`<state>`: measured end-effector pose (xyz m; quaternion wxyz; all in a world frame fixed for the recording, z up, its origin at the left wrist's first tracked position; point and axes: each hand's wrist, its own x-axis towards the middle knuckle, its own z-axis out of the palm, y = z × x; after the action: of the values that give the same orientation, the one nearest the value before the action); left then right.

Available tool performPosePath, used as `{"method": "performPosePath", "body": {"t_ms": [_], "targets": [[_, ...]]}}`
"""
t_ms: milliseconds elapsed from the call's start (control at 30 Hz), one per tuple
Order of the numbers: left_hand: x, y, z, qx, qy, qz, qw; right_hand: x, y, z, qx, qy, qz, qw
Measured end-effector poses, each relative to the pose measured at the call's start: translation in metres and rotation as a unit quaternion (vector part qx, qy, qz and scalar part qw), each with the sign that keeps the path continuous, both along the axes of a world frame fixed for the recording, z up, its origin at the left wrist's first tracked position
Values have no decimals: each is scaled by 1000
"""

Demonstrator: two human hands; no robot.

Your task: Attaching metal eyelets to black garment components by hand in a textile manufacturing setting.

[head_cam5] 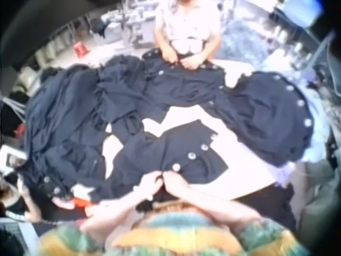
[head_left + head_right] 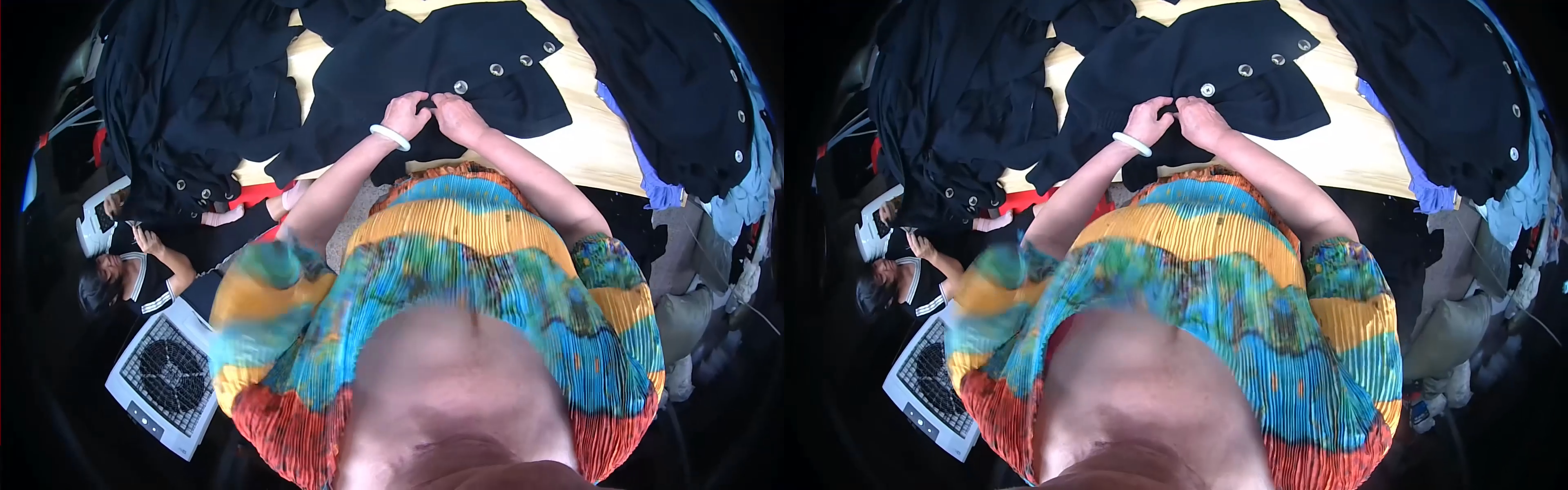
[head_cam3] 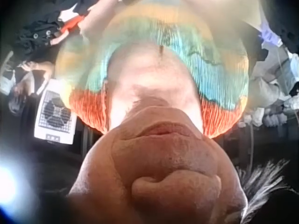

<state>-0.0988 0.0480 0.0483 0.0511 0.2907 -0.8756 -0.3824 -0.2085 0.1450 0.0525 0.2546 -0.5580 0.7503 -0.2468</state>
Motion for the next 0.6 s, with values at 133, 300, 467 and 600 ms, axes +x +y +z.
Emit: {"method": "performPosePath", "body": {"t_ms": [133,300,467,600], "targets": [[-5,6,-5,-51,24,4,998,-2,-1,-6,11,-18,-9,1000],[-2,4,-6,-42,16,7,999,0,1,-9,-16,-32,0,999],[-6,-7,3,89,24,4,996,-18,-2,-6,35,-157,-11,987],[-4,-27,-1,270,-16,-26,962,-27,-4,-11,32,-252,25,967]]}}
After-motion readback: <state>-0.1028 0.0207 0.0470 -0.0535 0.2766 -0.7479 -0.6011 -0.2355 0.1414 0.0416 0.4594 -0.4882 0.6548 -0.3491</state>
